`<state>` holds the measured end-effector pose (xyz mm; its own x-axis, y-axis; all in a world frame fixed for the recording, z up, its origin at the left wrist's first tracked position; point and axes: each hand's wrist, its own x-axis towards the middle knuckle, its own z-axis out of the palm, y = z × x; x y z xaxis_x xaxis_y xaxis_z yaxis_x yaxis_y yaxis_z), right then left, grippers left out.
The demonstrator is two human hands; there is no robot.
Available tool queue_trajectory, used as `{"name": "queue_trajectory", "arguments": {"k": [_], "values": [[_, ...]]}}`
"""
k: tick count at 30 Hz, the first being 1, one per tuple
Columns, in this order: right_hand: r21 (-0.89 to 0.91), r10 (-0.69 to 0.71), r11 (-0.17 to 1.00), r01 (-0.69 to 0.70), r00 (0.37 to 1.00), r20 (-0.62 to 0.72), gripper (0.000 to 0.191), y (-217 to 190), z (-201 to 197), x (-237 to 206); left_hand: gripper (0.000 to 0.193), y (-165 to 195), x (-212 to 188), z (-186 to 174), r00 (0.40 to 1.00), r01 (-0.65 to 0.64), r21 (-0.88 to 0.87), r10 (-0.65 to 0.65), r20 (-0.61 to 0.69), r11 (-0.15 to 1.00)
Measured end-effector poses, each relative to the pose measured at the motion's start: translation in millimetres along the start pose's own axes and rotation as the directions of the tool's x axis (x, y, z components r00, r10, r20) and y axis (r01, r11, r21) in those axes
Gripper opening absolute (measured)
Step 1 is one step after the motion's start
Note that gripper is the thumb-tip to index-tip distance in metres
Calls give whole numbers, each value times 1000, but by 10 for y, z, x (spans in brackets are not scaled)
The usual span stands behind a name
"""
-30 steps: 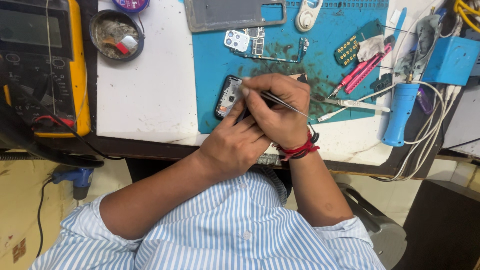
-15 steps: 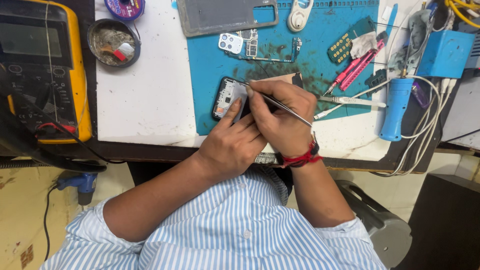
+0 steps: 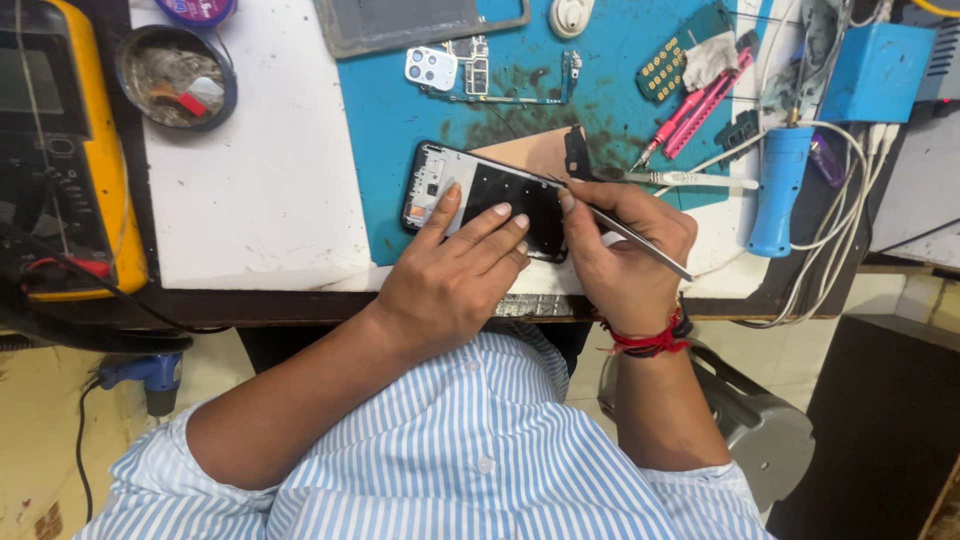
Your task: The person uses a heat gun to warm the edges of a disassembled smartphone frame. They then use tweezers to carefully peel away and remove adhesive strips from the frame's interior.
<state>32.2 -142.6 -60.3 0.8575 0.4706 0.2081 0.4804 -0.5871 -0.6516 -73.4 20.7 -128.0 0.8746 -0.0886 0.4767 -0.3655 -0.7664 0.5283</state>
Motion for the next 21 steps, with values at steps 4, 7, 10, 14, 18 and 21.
{"name": "queue_trajectory", "arguments": {"k": [4, 7, 10, 14, 18, 21], "values": [[-28, 49, 998, -50, 998, -26, 12, 77, -117, -66, 21, 11, 0, 13, 1000, -6, 13, 6, 6, 1000], [-52, 83, 995, -86, 995, -47, 12, 91, -192, -101, 20, 28, 5, 19, 1000, 5, 14, -6, 21, 1000], [-85, 115, 989, -121, 991, -75, 13, 60, -244, -135, 20, 44, 9, 29, 1000, 10, 14, -10, 20, 1000], [-208, 128, 968, -142, 989, -80, 11, 14, -272, -190, 18, 66, -4, 51, 1000, 12, 7, -12, 12, 1000], [-33, 330, 943, -332, 942, -64, 15, 135, -301, -200, 18, 89, -20, 34, 1000, 11, 6, -11, 11, 1000], [417, 437, 823, -385, 899, -32, 14, 322, -385, -246, 18, 115, 11, -26, 1000, -6, 26, 6, 10, 1000]]}}
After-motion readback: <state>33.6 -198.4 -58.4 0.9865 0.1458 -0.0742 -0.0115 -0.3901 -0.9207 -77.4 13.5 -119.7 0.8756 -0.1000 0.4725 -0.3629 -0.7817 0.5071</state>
